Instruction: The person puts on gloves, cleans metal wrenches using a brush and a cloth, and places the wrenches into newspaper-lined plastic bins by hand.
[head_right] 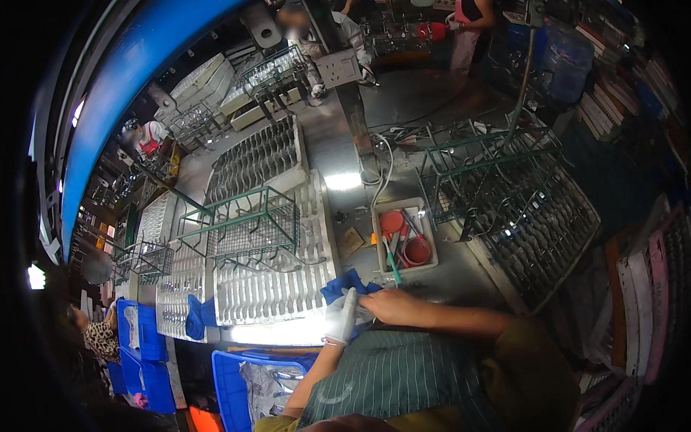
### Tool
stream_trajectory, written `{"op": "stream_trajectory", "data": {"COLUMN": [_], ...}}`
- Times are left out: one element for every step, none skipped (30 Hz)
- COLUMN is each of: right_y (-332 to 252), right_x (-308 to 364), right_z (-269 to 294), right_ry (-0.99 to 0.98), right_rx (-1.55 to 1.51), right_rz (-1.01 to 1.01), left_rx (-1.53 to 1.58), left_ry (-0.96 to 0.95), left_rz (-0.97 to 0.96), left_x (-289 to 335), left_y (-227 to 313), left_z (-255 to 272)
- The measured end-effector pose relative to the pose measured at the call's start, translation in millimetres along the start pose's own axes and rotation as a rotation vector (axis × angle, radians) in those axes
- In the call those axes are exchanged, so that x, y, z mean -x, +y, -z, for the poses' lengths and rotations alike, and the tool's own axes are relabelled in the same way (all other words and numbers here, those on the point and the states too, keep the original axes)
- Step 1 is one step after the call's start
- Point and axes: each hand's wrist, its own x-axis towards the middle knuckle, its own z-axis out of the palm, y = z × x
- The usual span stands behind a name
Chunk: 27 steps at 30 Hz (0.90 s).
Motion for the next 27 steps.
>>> {"op": "stream_trajectory", "data": {"right_y": [2.7,10.5,19.1,25.4,14.4,12.6,22.0,19.9,19.6,20.6,16.0,13.8,14.7,17.5,23.1,28.1,31.2,33.1,30.7,28.5,35.1,38.7,20.2,0.4,1.1,-2.8,-6.7], "right_x": [0.9,0.6,-1.7,-1.5,-6.9,-9.6,-9.6,-15.1,-15.0,-15.1,-19.8,-21.3,-22.5,-22.0,-20.2,-16.4,-10.6,-10.0,-13.8,-13.4,-9.6,-10.1,-21.3,-27.9,-30.2,-31.7,-33.0], "right_z": [-9.9,-18.4,-24.2,-29.1,-11.8,-4.1,-25.5,-30.9,-31.8,-31.1,-20.0,-7.4,5.5,15.4,18.3,19.1,18.3,17.3,14.8,19.0,8.7,-2.6,8.4,23.3,9.8,8.4,8.9], "right_ry": [-0.043,-0.044,-0.220,-0.396,-0.188,-0.227,-0.119,0.007,0.013,0.100,0.173,0.166,0.031,-0.093,-0.113,-0.130,-0.103,-0.078,-0.231,-0.277,-0.153,-0.023,0.051,0.148,0.160,0.142,0.162], "right_rx": [-0.031,-0.034,-0.024,-0.015,-0.561,-0.679,-1.063,-1.448,-1.453,-1.357,-1.260,-1.271,-0.773,-0.278,-0.093,0.089,0.090,0.091,0.055,-0.295,-0.866,-1.435,-1.716,-1.992,-1.987,-1.991,-1.856], "right_rz": [-0.059,-0.061,-0.064,-0.065,-0.225,-0.386,-0.464,-0.534,-0.535,-0.496,-0.457,-0.464,-0.474,-0.458,-0.336,-0.208,-0.180,-0.140,-0.285,-0.417,-0.517,-0.609,-0.515,-0.415,-0.379,-0.379,-0.440], "left_rx": [-0.003,-0.291,-0.579,-0.867,-0.766,-0.766,-0.828,-0.892,-0.902,-0.906,-0.902,-0.898,-0.919,-0.930,-0.945,-0.960,-0.971,-0.959,-0.947,-0.961,-0.927,-0.892,-0.886,-0.877,-0.852,-0.855,-0.853], "left_ry": [-0.004,-0.015,-0.028,-0.042,-0.056,-0.056,-0.037,-0.023,-0.026,-0.035,-0.052,-0.071,-0.077,-0.086,-0.110,-0.133,-0.132,-0.147,-0.160,-0.135,-0.147,-0.158,-0.173,-0.202,-0.295,-0.281,-0.274], "left_rz": [0.003,-0.193,-0.387,-0.583,-0.612,-0.611,-0.756,-0.904,-0.958,-0.956,-0.944,-0.928,-0.957,-0.937,-0.965,-0.991,-0.966,-1.002,-1.037,-1.008,-0.984,-0.963,-0.936,-0.920,-0.954,-0.946,-1.023], "left_x": [2.5,7.1,9.9,11.9,13.2,13.5,13.1,11.4,9.6,9.8,10.8,13.2,10.8,12.1,13.9,15.4,14.6,11.6,10.6,12.2,14.4,15.6,12.5,11.4,12.8,14.2,15.1], "left_y": [1.0,5.5,11.1,14.0,13.0,12.9,13.4,15.0,17.0,19.5,21.4,21.9,19.1,20.4,19.4,18.3,17.4,16.5,15.5,15.9,19.2,20.6,17.7,20.6,26.1,27.6,28.2], "left_z": [-1.2,-1.3,-1.5,-1.6,-2.8,-2.3,-1.8,-1.9,-2.1,-3.0,-2.8,-1.8,0.3,-0.3,-2.6,-4.8,-5.5,-6.3,-7.1,-8.7,-11.7,-14.0,-15.0,-15.9,-13.8,-13.1,-12.4]}}
